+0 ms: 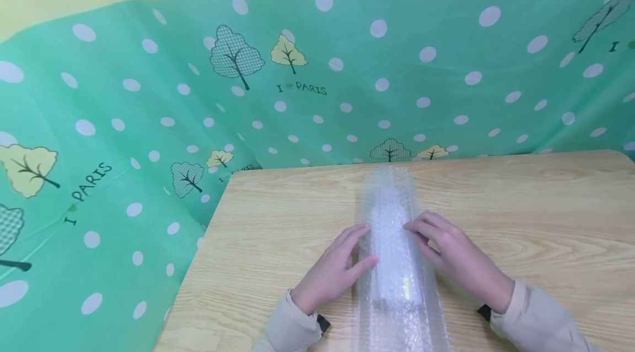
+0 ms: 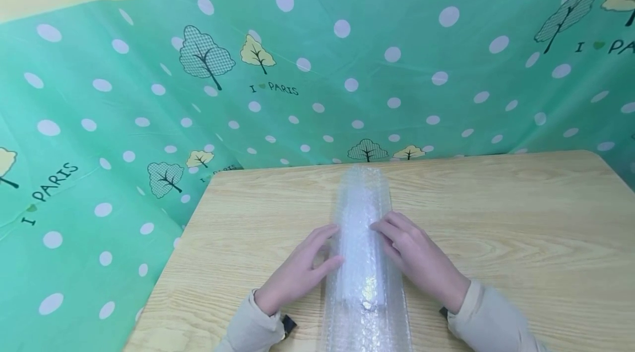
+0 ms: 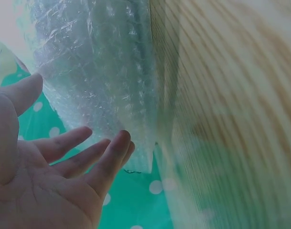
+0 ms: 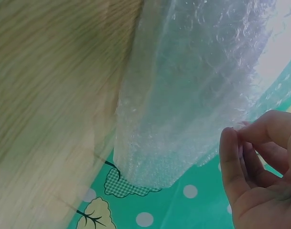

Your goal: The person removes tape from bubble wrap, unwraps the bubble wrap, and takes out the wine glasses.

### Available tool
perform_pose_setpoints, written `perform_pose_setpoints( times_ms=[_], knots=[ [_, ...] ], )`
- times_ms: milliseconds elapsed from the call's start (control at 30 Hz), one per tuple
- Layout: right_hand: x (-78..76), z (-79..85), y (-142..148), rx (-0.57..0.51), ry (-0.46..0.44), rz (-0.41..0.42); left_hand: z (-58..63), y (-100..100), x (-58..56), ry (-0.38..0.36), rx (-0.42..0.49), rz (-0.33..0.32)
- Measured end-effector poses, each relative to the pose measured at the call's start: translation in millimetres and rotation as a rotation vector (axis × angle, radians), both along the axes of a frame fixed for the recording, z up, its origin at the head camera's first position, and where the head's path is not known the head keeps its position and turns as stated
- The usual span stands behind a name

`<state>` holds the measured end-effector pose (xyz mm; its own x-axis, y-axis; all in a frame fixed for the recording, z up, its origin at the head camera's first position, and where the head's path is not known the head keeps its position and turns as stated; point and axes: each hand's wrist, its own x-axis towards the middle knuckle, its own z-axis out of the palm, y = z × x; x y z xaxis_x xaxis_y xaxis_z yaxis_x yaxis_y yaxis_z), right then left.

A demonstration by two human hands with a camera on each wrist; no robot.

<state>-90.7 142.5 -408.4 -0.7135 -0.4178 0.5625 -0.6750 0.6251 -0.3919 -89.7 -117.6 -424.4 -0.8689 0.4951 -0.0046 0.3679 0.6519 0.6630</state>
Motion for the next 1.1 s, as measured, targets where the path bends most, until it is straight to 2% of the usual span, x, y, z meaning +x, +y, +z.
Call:
perform_pose_setpoints(
  times_ms=[133,333,433,867,1100],
  knots=[
    [1.1,1.7,-1,-0.020,-0.018,0.006,-0.2,0,-0.8,-0.011,-0.004,0.001],
    [2.2,3.1,-1,-0.096,-0.123,0.043,-0.7,0,-0.4,0.001,0.002,-0.006],
    [2.2,3.1,-1,-0.107,-0.148,0.060,-1.3,0,-0.5,0.012,0.006,-0.012],
    [1.6,1.4,-3,-0.099,-0.134,0.095,3.0,1,0.1,-0.008,-0.013,0.019],
    [2.0,1.6,-3,-0.073,-0.109,0.086,11.0,5,5.6,0.083,-0.048,0.058]
  ],
)
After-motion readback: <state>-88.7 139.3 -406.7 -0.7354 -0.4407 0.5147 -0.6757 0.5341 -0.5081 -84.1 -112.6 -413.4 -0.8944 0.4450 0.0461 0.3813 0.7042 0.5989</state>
